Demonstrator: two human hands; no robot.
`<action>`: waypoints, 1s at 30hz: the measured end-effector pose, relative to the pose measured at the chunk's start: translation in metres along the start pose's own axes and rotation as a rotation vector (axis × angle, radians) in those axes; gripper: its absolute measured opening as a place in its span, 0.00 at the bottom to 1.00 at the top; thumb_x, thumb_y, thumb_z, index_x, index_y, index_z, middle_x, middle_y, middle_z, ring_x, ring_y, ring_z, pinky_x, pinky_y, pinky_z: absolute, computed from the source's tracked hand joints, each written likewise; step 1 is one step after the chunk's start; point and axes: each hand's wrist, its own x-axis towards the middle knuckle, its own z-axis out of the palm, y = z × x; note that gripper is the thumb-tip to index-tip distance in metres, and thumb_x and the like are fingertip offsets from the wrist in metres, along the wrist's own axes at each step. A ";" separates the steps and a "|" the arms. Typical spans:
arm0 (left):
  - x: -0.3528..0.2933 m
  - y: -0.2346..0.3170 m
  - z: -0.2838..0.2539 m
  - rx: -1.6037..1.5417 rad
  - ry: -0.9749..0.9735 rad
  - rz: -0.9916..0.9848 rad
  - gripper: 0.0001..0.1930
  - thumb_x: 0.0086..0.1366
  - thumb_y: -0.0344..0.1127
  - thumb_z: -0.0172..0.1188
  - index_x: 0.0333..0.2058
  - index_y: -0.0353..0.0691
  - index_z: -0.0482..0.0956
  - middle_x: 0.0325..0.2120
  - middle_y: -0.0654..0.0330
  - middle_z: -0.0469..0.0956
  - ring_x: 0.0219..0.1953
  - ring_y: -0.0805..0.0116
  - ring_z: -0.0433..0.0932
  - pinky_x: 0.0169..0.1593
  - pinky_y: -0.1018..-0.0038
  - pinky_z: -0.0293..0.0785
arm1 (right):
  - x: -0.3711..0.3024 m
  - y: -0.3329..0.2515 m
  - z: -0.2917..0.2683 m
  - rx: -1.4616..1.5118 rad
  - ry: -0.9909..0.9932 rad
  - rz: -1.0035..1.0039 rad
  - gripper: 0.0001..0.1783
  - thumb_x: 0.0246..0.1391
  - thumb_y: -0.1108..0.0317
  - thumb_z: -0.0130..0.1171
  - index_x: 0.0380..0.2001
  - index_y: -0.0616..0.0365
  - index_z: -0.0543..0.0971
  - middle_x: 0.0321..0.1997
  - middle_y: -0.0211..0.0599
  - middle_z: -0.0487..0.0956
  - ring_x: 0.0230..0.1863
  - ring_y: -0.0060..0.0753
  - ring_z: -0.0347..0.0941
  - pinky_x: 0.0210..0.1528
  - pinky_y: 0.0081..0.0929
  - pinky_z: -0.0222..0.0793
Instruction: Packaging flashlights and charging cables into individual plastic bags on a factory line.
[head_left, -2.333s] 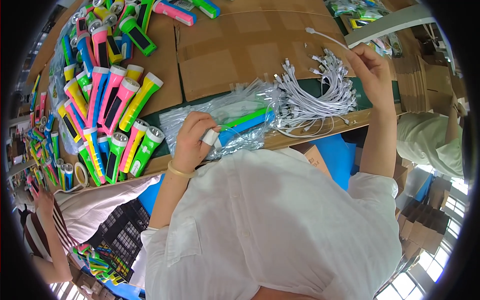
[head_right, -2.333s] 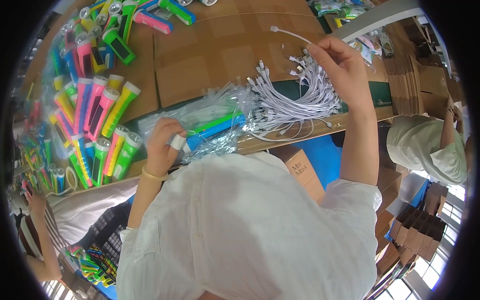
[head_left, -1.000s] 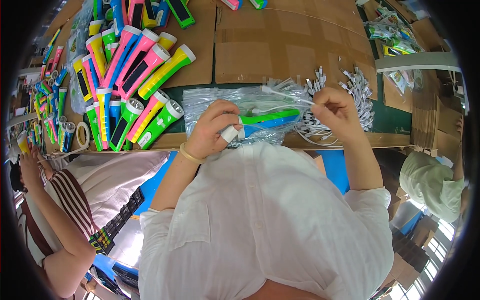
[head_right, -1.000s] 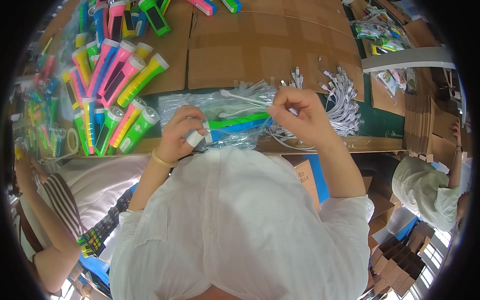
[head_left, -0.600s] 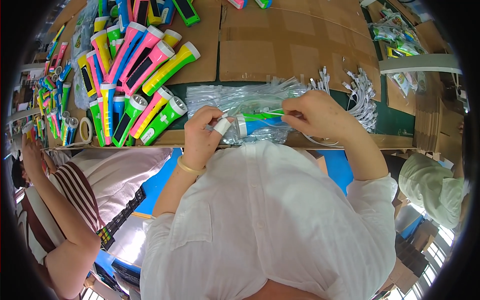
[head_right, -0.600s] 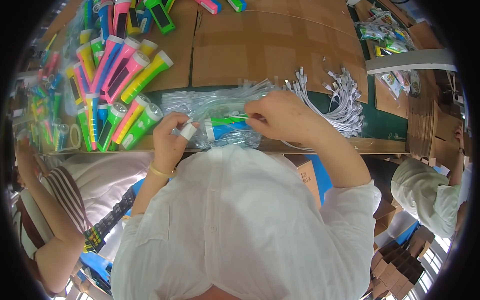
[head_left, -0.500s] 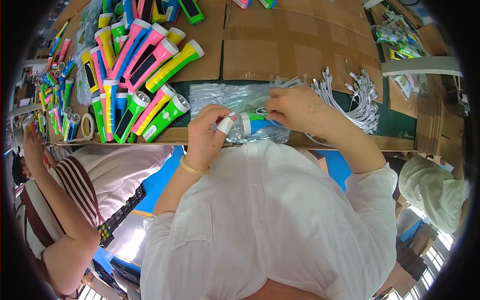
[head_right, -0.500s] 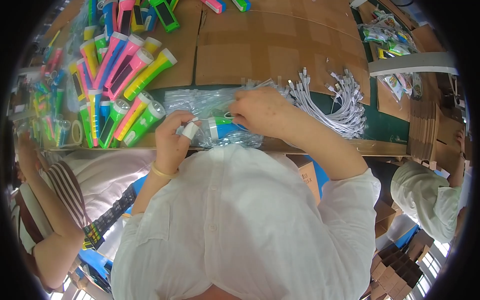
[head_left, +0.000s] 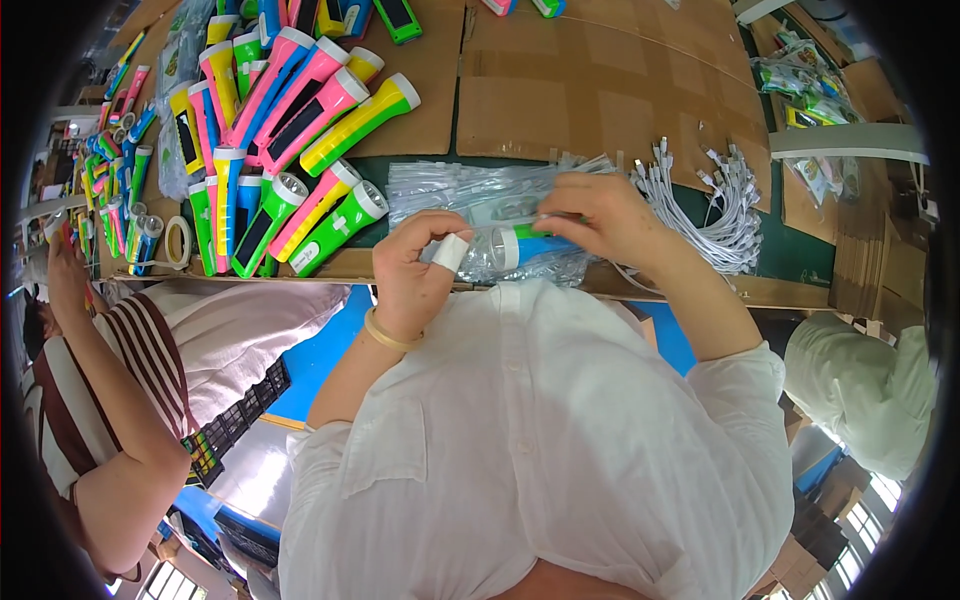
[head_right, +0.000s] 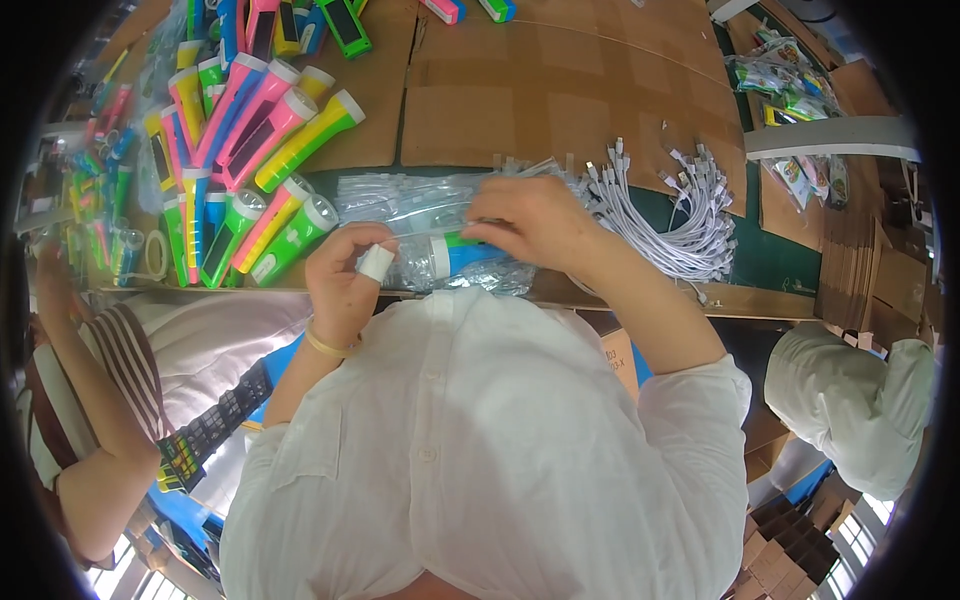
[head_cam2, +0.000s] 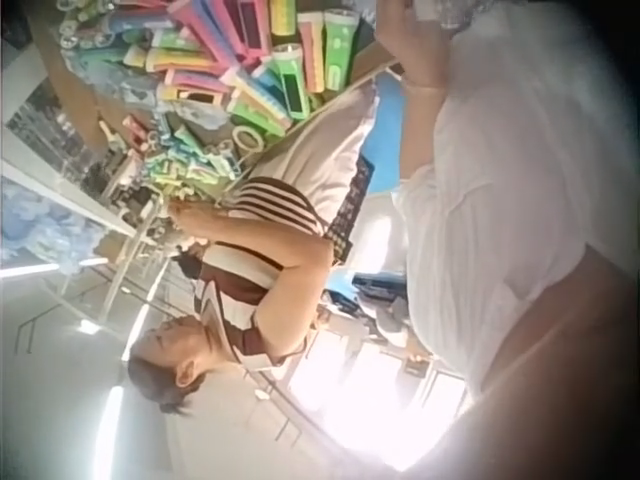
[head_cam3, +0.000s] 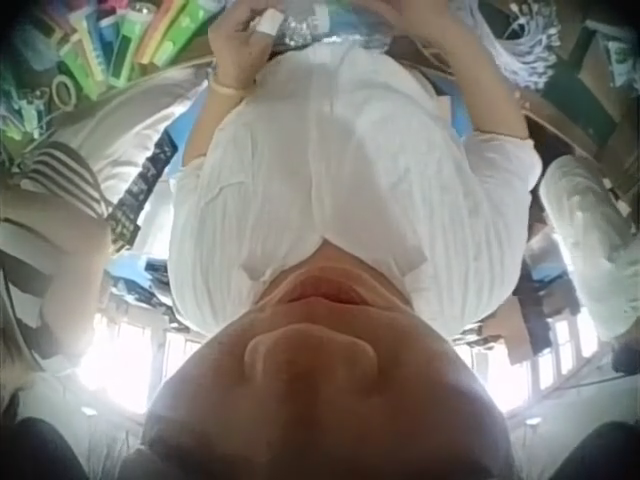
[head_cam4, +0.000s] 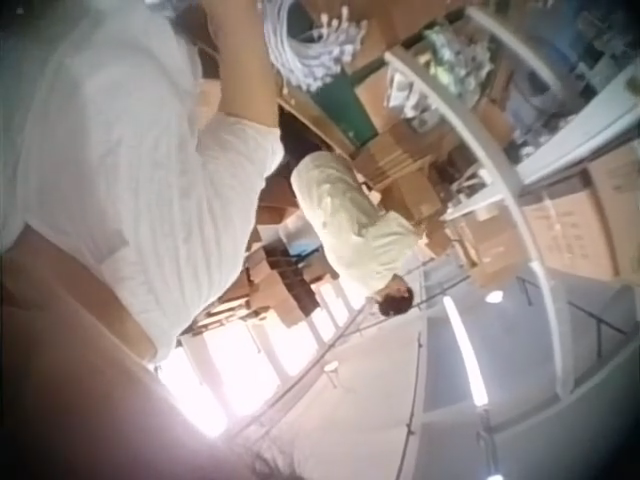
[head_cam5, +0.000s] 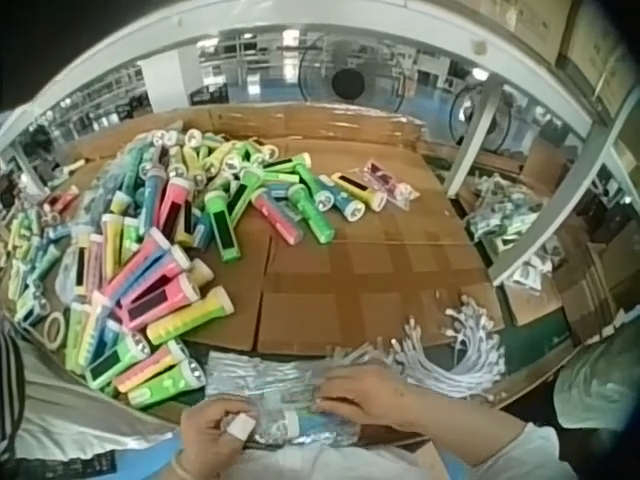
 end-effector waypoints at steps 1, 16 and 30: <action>0.001 0.000 -0.004 0.000 -0.004 0.000 0.06 0.57 0.19 0.65 0.35 0.34 0.82 0.33 0.56 0.82 0.33 0.65 0.80 0.41 0.75 0.77 | -0.015 0.009 -0.009 -0.038 0.037 0.030 0.07 0.54 0.67 0.68 0.33 0.58 0.82 0.30 0.37 0.77 0.30 0.42 0.75 0.31 0.34 0.70; 0.054 -0.032 0.038 0.724 -0.509 0.331 0.19 0.43 0.20 0.62 0.38 0.39 0.81 0.39 0.54 0.78 0.47 0.50 0.74 0.52 0.60 0.74 | -0.085 0.042 -0.047 0.119 0.271 0.280 0.07 0.58 0.71 0.65 0.40 0.59 0.81 0.35 0.34 0.82 0.37 0.27 0.77 0.38 0.24 0.72; 0.040 -0.018 0.050 0.466 -0.456 0.196 0.13 0.52 0.22 0.60 0.38 0.37 0.75 0.37 0.50 0.77 0.42 0.44 0.76 0.46 0.56 0.72 | -0.043 0.099 -0.198 -0.564 0.689 0.450 0.17 0.64 0.60 0.60 0.54 0.53 0.81 0.42 0.38 0.84 0.40 0.27 0.79 0.43 0.24 0.74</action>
